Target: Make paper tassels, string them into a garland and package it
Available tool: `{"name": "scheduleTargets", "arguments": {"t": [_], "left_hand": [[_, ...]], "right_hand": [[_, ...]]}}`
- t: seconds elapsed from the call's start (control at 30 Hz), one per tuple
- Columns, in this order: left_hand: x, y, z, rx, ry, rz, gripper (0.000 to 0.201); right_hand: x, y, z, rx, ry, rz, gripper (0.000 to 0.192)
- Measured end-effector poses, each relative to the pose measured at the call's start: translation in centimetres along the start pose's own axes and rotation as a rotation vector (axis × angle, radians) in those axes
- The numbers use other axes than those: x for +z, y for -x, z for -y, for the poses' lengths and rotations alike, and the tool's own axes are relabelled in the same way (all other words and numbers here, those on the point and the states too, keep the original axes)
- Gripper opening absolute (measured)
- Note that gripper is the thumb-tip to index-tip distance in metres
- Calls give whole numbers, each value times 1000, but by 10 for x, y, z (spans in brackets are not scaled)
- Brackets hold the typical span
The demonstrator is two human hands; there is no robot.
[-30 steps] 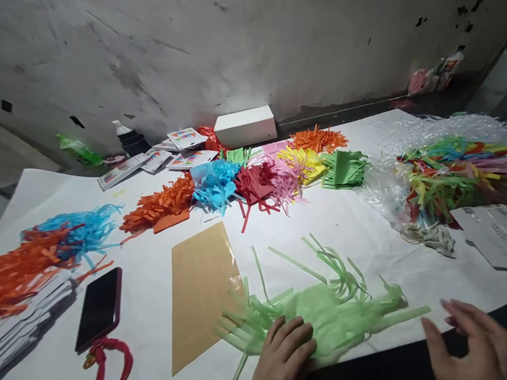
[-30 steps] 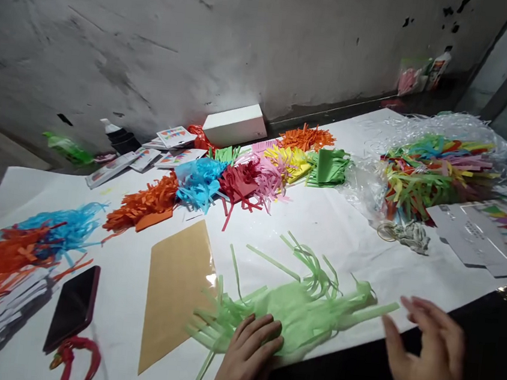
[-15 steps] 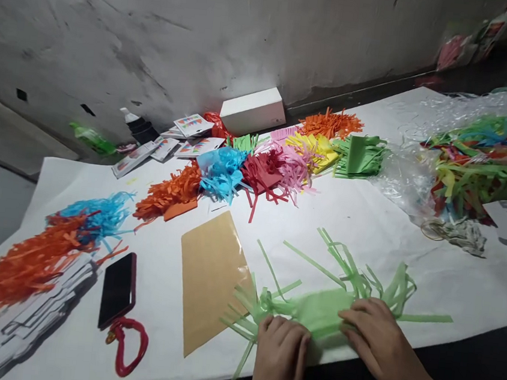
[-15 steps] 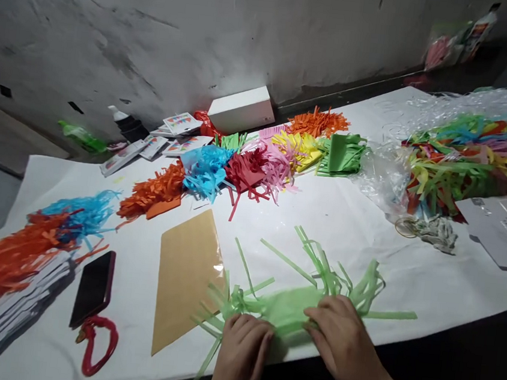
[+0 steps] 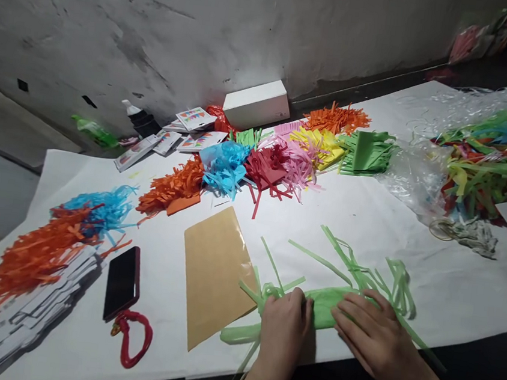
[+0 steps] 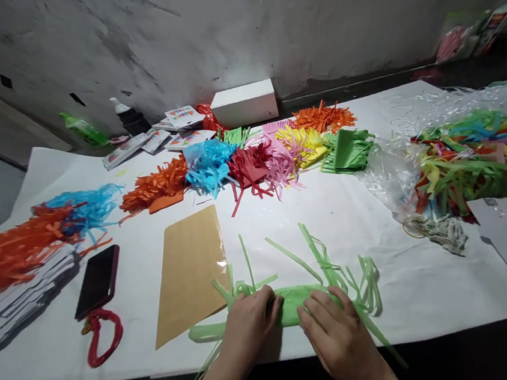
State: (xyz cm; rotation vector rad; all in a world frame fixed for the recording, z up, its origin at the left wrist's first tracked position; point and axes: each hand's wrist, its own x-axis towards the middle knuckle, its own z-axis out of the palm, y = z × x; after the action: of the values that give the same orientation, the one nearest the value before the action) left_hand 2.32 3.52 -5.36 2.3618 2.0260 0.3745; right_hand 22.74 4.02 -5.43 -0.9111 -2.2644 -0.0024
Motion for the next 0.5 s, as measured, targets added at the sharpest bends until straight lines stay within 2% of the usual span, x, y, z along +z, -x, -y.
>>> {"name": "scheduleTargets", "arguments": {"t": [0.1,0.17,0.2,0.23,0.3,0.43,0.5], "left_hand": [[-7,4,1,30,76,-95,11],[-13,8,1,141,134,-186,34],[-15,10,1,217,154,-213,37],[-16,13,2,288,172,-224,31],[-16,17,3,374,214,-206,15],[-10,25,6,383,309,-165,18],[-8,28,8,380,327,-155,17]], "right_hand": [[-1,1,1,-45,-60,48,24],[-1,1,1,-23,-80,35,24],[-1,1,1,-7,-106,37,23],[-1,0,1,6,-132,43,20],[-2,0,1,17,-154,64,17],[-3,7,2,8,-122,45,24],[-4,12,1,52,-130,41,24]]}}
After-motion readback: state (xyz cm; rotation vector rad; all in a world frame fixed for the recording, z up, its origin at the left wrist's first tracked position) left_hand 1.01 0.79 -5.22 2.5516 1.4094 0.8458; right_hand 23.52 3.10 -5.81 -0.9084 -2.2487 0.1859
